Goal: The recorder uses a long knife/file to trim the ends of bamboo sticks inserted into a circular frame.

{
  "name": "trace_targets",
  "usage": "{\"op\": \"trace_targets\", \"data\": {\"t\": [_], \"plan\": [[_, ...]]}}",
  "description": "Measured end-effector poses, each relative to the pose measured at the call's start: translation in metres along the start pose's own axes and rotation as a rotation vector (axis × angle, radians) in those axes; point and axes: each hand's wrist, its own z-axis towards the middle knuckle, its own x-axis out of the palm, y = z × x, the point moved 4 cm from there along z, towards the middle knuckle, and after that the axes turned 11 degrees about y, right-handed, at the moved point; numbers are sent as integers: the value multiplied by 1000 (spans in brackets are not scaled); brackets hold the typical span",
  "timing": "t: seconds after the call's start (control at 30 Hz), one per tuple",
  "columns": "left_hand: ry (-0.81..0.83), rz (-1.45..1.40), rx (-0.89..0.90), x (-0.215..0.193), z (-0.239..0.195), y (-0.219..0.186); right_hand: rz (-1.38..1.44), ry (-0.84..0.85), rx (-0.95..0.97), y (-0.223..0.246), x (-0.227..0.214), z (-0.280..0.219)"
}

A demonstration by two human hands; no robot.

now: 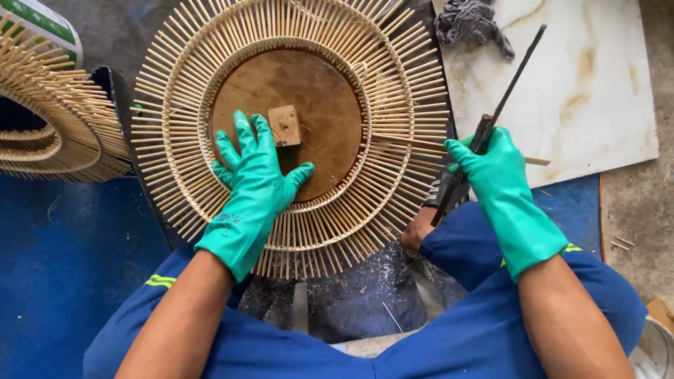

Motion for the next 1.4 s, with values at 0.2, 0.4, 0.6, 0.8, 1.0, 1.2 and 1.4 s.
{"op": "trace_targets", "data": {"t": [0.2,0.4,0.6,0.8,1.0,1.2,1.4], "plan": [[2,20,11,-7,-2,-3,-11,4,-17,10,-13,-6],[-15,31,61,-5,2,0,231,81,122,44,-18,-91],[-7,-8,37,-9,-7,-4,663,320,280,19,29,-172],[-75,22,116,-5,-1,3,574,569,255,20,61,-179],[37,40,60,-11,6,2,600,510,321,7,54,-166],[21,47,109,-12,13,7,552,461,353,14,43,-170],[-7,115,325,-15,22,21,458,287,47,7,-4,-131]]}}
